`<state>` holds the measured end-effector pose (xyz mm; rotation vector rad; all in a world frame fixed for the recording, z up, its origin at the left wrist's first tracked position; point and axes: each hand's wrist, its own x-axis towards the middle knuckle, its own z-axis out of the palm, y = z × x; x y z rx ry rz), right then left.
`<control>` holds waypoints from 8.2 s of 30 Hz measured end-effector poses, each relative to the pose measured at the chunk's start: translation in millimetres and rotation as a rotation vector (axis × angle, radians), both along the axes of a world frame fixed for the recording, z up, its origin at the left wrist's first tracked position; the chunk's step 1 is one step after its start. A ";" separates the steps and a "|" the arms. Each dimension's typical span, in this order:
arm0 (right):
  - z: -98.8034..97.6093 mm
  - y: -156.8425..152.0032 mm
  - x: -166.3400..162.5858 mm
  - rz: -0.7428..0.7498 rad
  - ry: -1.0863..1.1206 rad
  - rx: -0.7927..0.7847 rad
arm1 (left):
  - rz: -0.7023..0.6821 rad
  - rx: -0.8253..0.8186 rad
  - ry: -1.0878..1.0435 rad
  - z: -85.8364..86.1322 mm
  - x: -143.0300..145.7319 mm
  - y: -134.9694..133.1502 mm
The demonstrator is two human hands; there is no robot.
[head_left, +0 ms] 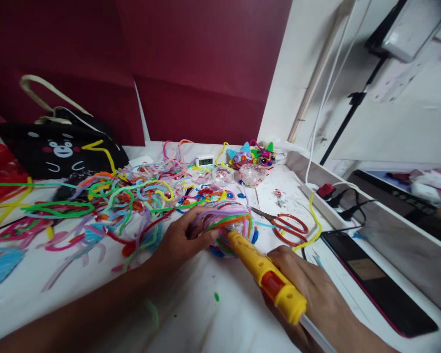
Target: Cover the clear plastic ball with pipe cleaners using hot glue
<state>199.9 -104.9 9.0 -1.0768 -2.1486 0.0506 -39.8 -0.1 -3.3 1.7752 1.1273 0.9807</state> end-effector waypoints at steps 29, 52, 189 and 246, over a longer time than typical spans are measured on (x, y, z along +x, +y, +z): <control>-1.2 0.0 -4.1 -0.021 0.003 0.058 | -0.005 0.027 0.033 2.5 0.2 -2.1; -5.1 -2.5 2.4 -0.049 -0.033 0.027 | 0.036 0.061 0.000 -4.1 -1.8 0.0; 5.6 3.3 12.7 -0.189 0.361 -1.126 | 0.052 0.086 -0.025 -0.7 2.9 -1.8; 47.0 39.3 8.3 -0.124 -0.192 0.457 | 0.050 0.170 0.020 9.1 9.5 -6.1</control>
